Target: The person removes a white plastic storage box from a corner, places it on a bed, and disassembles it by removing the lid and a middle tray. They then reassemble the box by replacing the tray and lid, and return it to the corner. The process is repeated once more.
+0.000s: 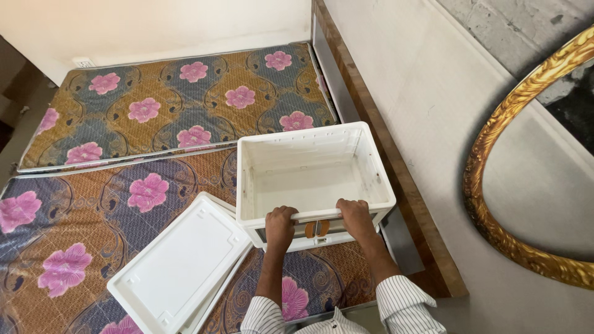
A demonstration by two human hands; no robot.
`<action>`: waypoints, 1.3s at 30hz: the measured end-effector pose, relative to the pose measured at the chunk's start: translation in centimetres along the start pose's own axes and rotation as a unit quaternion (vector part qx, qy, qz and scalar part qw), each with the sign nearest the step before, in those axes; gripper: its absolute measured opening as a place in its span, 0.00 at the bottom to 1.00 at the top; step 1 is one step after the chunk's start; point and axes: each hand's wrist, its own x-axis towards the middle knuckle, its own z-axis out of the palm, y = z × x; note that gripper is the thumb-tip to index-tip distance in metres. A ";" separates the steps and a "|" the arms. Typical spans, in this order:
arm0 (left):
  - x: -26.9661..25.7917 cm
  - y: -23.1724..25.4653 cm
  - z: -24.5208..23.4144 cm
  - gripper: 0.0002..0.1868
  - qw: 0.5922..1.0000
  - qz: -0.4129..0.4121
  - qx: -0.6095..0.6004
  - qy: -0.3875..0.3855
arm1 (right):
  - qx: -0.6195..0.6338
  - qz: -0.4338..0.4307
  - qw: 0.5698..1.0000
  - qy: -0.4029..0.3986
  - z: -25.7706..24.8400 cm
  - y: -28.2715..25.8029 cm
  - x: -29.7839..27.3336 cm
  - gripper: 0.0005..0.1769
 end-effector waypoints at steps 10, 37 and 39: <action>-0.4 0.0 -0.1 0.09 1.000 0.013 -0.006 0.000 | 0.048 -0.022 0.999 0.005 -1.2 -0.2 -0.1 0.14; 0.2 -0.6 -2.9 0.13 0.995 -0.015 0.094 0.006 | -0.056 0.001 0.998 0.041 0.5 0.5 1.0 0.14; 0.8 -0.3 -3.5 0.14 0.993 -0.015 0.121 -0.003 | -0.058 0.004 0.997 0.046 0.4 0.2 1.2 0.14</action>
